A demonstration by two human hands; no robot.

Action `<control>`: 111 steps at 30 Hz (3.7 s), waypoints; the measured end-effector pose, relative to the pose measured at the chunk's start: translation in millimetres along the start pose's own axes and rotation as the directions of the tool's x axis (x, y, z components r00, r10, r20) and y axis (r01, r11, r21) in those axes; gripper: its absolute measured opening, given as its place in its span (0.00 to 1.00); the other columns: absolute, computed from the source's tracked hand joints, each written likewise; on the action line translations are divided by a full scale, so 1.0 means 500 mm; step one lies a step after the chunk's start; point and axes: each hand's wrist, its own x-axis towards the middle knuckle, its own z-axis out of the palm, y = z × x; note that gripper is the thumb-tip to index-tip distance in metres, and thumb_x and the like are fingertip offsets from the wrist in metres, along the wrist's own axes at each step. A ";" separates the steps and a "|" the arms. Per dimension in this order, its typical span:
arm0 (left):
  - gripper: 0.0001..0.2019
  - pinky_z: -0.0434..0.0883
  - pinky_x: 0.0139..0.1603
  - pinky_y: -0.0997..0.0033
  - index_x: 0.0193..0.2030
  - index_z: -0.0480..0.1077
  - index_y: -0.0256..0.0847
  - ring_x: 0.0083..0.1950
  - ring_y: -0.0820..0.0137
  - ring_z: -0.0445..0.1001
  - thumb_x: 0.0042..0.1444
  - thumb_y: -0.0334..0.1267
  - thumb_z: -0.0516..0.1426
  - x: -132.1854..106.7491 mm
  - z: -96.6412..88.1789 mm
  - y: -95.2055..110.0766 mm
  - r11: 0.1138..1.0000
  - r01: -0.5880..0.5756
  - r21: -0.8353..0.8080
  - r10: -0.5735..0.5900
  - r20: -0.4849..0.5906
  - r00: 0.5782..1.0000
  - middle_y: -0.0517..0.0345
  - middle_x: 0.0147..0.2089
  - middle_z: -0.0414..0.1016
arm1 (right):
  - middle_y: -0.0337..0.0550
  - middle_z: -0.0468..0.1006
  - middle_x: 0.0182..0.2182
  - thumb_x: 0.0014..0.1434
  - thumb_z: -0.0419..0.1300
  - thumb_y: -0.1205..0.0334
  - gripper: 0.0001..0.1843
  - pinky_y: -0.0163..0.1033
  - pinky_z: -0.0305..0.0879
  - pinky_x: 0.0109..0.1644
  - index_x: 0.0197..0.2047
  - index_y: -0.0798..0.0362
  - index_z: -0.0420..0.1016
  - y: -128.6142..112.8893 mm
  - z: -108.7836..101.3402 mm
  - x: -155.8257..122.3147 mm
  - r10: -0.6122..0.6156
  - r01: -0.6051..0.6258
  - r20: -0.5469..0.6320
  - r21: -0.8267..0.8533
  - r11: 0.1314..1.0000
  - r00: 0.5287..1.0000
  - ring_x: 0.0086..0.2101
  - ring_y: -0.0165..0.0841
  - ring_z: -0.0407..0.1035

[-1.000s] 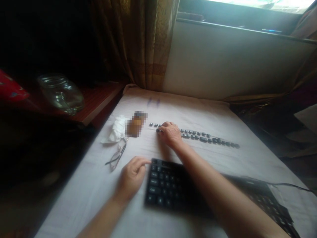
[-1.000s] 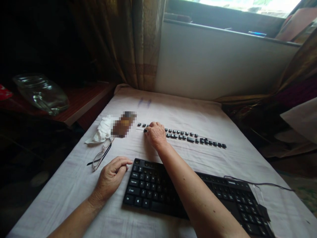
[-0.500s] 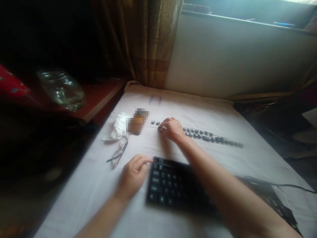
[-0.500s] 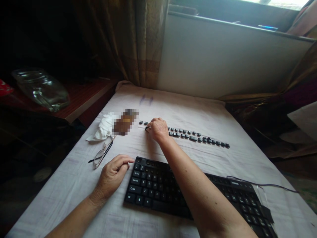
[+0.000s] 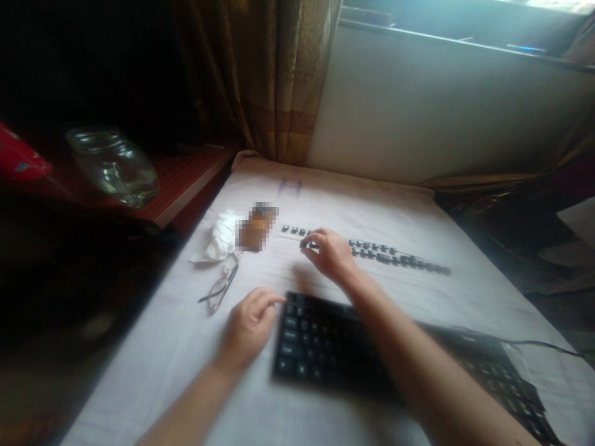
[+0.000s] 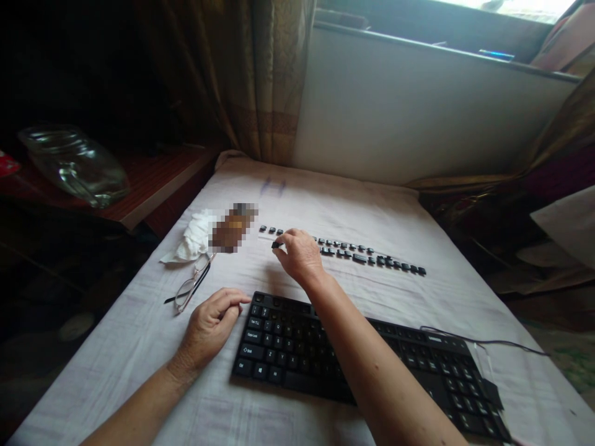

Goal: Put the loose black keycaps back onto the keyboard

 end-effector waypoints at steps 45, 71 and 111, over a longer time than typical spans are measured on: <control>0.16 0.72 0.53 0.59 0.54 0.75 0.44 0.52 0.61 0.70 0.61 0.33 0.53 -0.015 -0.002 0.042 0.881 -0.362 0.305 0.286 0.266 0.921 0.50 0.51 0.73 | 0.44 0.80 0.40 0.58 0.63 0.69 0.13 0.37 0.71 0.43 0.46 0.50 0.79 0.008 0.003 -0.249 -0.204 0.165 0.060 0.390 0.906 0.977 0.39 0.34 0.75; 0.16 0.72 0.54 0.59 0.55 0.74 0.43 0.52 0.62 0.71 0.62 0.32 0.53 -0.019 -0.001 0.041 0.886 -0.354 0.300 0.285 0.250 0.925 0.50 0.51 0.74 | 0.46 0.83 0.37 0.60 0.61 0.68 0.07 0.35 0.74 0.42 0.40 0.52 0.80 -0.015 0.040 -0.259 -0.123 0.188 -0.211 0.323 0.927 0.970 0.36 0.34 0.78; 0.17 0.72 0.54 0.57 0.54 0.75 0.46 0.53 0.61 0.70 0.62 0.32 0.53 -0.015 -0.005 0.045 0.882 -0.373 0.290 0.289 0.292 0.912 0.50 0.52 0.73 | 0.41 0.82 0.34 0.60 0.61 0.65 0.07 0.36 0.69 0.39 0.36 0.47 0.81 -0.026 0.020 -0.246 0.092 -0.097 0.032 0.404 0.910 0.995 0.34 0.34 0.76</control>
